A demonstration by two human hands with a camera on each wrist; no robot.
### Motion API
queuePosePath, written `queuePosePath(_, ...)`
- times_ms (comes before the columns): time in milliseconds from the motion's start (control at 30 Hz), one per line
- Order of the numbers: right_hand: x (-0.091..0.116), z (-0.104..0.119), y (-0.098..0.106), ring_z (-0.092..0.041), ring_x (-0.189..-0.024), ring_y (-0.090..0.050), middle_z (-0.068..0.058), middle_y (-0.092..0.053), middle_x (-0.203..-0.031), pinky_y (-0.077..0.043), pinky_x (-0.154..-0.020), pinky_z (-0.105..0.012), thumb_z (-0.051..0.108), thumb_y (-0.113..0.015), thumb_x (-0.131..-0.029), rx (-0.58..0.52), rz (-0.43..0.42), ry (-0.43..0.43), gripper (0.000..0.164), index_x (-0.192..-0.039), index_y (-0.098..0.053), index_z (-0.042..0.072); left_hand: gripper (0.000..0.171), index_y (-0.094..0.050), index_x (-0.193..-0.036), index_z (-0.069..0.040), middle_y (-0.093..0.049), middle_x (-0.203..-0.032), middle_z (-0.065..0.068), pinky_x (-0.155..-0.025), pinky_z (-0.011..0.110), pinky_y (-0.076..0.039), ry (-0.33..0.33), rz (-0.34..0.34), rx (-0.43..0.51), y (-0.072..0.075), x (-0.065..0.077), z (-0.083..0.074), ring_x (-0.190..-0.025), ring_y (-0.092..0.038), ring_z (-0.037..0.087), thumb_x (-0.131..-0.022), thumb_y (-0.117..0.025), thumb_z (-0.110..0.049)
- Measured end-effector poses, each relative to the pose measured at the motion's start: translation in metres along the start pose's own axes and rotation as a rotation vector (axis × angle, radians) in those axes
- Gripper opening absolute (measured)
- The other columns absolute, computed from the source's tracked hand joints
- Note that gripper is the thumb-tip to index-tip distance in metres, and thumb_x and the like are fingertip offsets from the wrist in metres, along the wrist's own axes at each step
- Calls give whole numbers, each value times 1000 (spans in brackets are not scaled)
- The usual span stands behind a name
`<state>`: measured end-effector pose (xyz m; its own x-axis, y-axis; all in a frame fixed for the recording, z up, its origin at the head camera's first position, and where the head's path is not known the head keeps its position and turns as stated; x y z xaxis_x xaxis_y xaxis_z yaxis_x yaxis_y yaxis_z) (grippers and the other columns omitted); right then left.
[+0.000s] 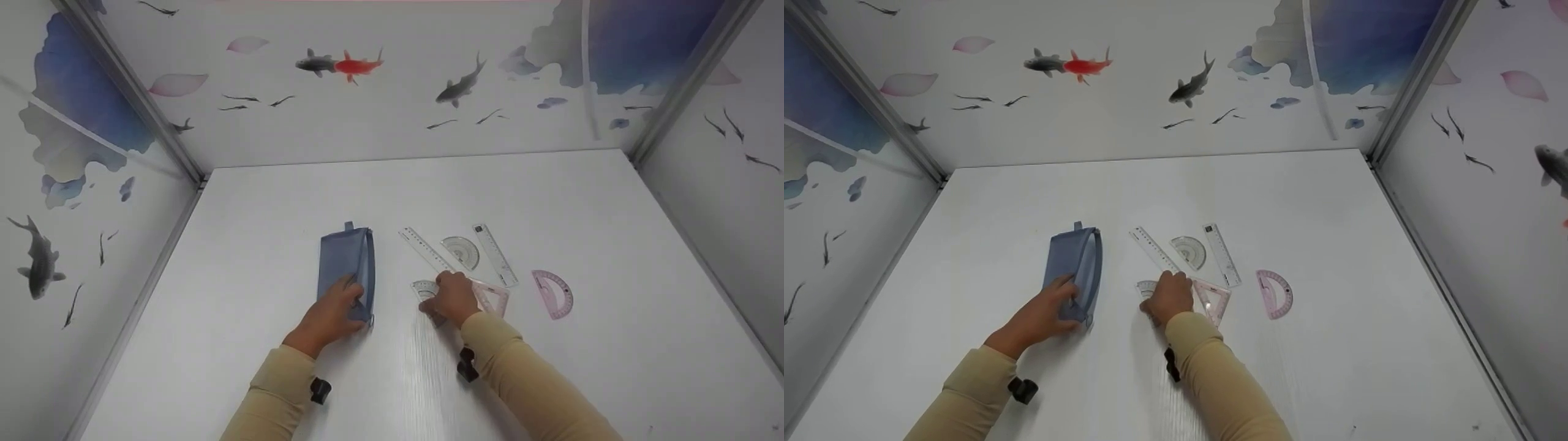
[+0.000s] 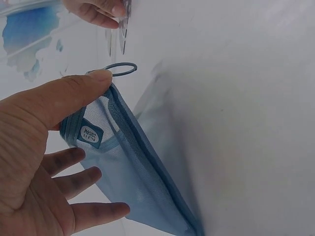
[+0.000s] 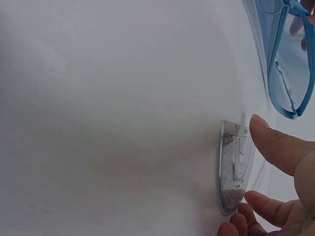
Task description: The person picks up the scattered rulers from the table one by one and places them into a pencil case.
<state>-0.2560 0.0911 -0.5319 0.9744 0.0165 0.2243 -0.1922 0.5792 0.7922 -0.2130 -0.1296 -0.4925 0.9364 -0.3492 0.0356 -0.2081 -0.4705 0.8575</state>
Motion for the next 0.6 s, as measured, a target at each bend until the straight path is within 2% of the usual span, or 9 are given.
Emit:
queuePosePath(267,-1,0,-1,-36,-107,-54,-21,-59,-109,-43,-96,-46,26,-86,-68,42,-13,9,62,-115,-60,-5,41,-49,-99,-14,-38,-146,25,-91,51,-48,9,3,3,-2,-1,2,-124,-48,39,-75,-83,-14)
queuePosePath(600,-2,-1,-2,-37,-105,-54,-20,-58,-106,-42,-95,-47,23,-86,-68,28,-13,11,60,-112,-57,-5,41,-51,-101,-15,-36,-147,24,-94,51,-46,25,12,1,-2,-2,4,-127,-46,40,-76,-83,-15)
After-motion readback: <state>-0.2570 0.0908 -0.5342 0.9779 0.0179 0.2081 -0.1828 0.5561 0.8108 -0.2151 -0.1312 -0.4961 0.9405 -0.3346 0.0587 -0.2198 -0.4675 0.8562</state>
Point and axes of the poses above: each hand's wrist, its own x-axis away from the middle knuckle, its own y-axis out of the back of the hand, z = x × y, the point moved 7 cm from there along -x, towards the middle knuckle
